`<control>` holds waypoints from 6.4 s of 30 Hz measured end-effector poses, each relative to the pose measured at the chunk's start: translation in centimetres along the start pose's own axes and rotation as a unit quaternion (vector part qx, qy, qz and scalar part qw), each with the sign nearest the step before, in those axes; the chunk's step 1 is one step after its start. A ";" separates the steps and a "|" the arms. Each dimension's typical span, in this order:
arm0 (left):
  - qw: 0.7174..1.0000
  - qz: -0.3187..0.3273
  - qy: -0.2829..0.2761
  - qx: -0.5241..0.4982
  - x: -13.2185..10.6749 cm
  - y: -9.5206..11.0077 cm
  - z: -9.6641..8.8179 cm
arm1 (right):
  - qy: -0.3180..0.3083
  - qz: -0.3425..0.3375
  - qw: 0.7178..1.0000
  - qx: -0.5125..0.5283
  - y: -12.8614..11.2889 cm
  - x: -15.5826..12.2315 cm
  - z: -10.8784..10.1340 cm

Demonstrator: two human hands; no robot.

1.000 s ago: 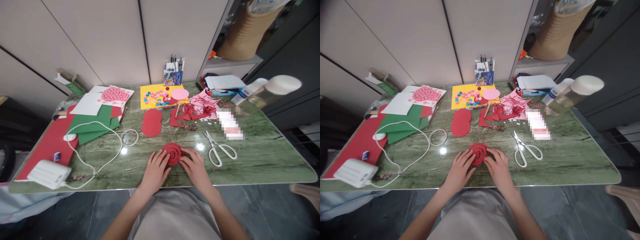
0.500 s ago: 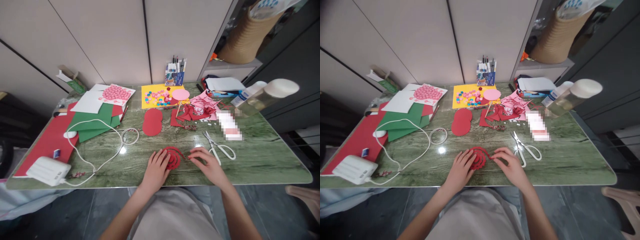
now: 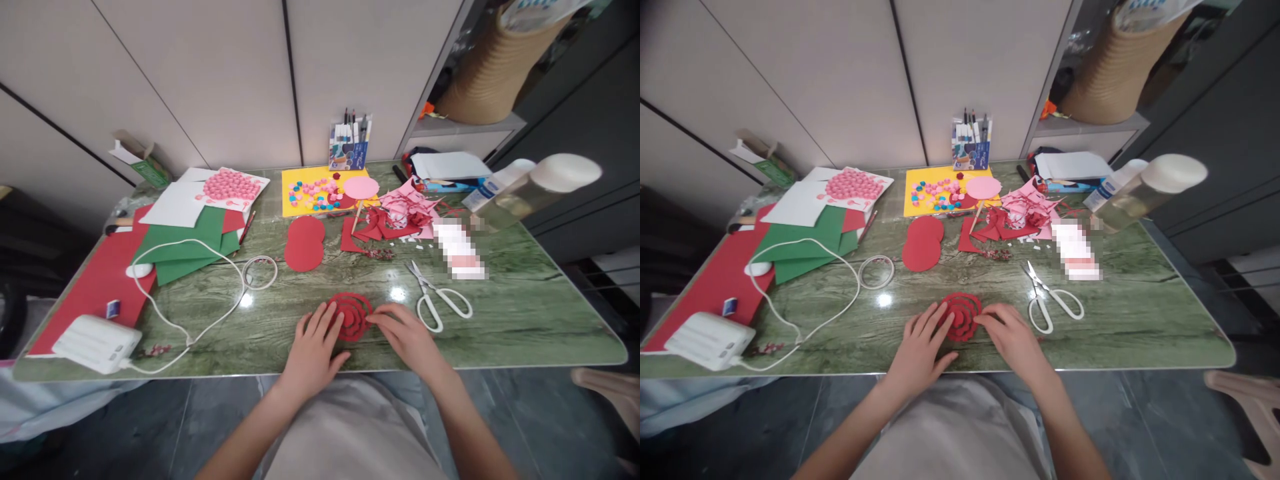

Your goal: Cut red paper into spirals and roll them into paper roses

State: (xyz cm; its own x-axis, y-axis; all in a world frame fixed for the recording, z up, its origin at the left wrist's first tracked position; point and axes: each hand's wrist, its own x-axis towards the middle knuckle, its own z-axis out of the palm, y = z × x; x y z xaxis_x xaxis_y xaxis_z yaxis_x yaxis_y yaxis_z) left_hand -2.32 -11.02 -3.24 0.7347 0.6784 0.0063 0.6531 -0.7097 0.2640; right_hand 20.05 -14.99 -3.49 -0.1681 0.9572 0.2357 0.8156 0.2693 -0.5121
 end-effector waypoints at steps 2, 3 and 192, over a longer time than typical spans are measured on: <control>1.000 0.027 -0.001 0.005 0.0 -0.2 0.0 | 0.003 -0.019 1.000 -0.008 0.2 0.4 0.0; 0.999 0.039 -0.002 0.005 -0.1 -0.3 0.0 | 0.004 -0.025 1.000 -0.009 0.4 0.6 0.0; 0.980 -0.012 0.124 -0.154 1.0 1.8 -3.5 | 0.030 0.150 0.965 0.212 -6.0 1.5 -0.9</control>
State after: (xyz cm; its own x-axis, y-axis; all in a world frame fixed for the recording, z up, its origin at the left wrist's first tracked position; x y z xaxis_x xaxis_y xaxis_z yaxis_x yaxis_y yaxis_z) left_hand -1.11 -10.95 0.64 0.6277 0.7464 0.2209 0.5545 -0.6280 0.5460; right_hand 15.39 -15.29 0.69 0.0831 0.9943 0.0661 0.5203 0.0132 -0.8539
